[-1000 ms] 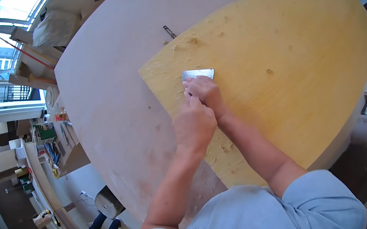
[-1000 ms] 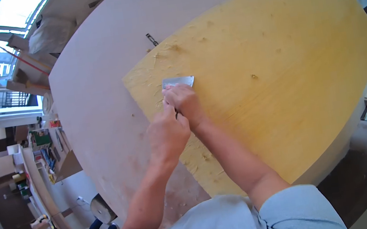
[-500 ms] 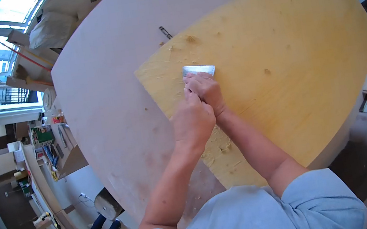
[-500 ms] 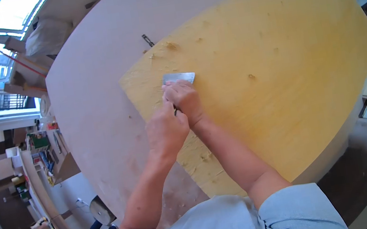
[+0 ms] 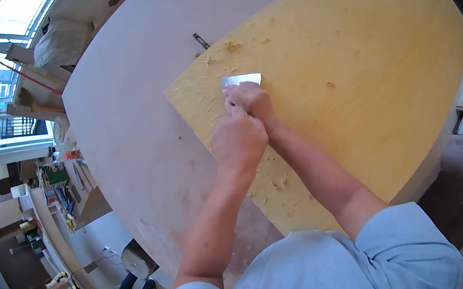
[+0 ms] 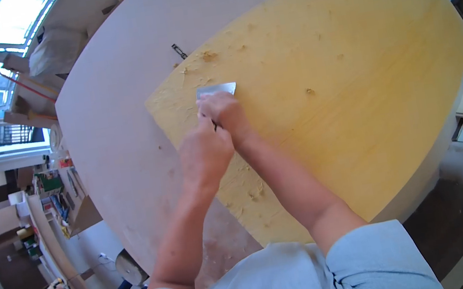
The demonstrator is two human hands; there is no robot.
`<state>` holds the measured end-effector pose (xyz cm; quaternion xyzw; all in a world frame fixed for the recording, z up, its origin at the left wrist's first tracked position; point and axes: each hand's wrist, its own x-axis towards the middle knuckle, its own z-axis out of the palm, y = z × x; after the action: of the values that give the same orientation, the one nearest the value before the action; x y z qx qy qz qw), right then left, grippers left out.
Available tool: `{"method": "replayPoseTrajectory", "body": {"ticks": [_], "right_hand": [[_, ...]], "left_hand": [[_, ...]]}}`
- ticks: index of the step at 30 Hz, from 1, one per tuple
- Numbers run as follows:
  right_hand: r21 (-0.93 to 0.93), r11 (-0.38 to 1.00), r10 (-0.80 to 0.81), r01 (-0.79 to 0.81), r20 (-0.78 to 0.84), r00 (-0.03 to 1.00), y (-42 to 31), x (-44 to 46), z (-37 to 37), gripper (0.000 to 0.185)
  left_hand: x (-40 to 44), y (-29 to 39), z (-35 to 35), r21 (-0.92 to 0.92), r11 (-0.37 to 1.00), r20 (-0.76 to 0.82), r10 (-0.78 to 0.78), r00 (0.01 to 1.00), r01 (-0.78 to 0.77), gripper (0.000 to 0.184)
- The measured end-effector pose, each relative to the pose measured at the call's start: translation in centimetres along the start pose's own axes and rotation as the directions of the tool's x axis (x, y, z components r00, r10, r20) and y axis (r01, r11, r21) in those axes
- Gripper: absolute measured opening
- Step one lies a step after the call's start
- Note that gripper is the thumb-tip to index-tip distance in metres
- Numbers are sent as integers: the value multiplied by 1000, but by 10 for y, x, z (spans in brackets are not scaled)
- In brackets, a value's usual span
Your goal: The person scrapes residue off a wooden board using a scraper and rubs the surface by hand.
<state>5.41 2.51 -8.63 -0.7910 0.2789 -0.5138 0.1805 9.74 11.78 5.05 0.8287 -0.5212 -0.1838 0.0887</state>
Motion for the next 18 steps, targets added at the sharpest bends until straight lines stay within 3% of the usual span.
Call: {"method": "replayPoseTrajectory", "body": {"ticks": [1,3,9,12,14,18], "right_hand": [[-16,999,-43,42,-58,997,-1,-8,1,9],[4,1000,3,-3,6,1000,12,4,1,9],[-32,999,34,-31,115,993,75,86,22,9],[-47,996,88,-82,134,987,49,55,16,9],[-86,994,83,-73,109,991,7,11,11,9],[-39,999,32,-31,27,999,-50,-31,-1,11]], "left_hand": [[4,4,-2,-15,1000,23,-5,1000,6,45],[15,9,-7,-53,998,62,-33,998,36,45],[114,9,-18,2,992,-42,124,991,-124,45],[84,-7,-6,-82,988,-93,121,988,-129,46],[31,-23,1,-132,987,-40,90,995,-95,50],[-40,-39,10,-93,991,-90,88,992,-97,47]]}}
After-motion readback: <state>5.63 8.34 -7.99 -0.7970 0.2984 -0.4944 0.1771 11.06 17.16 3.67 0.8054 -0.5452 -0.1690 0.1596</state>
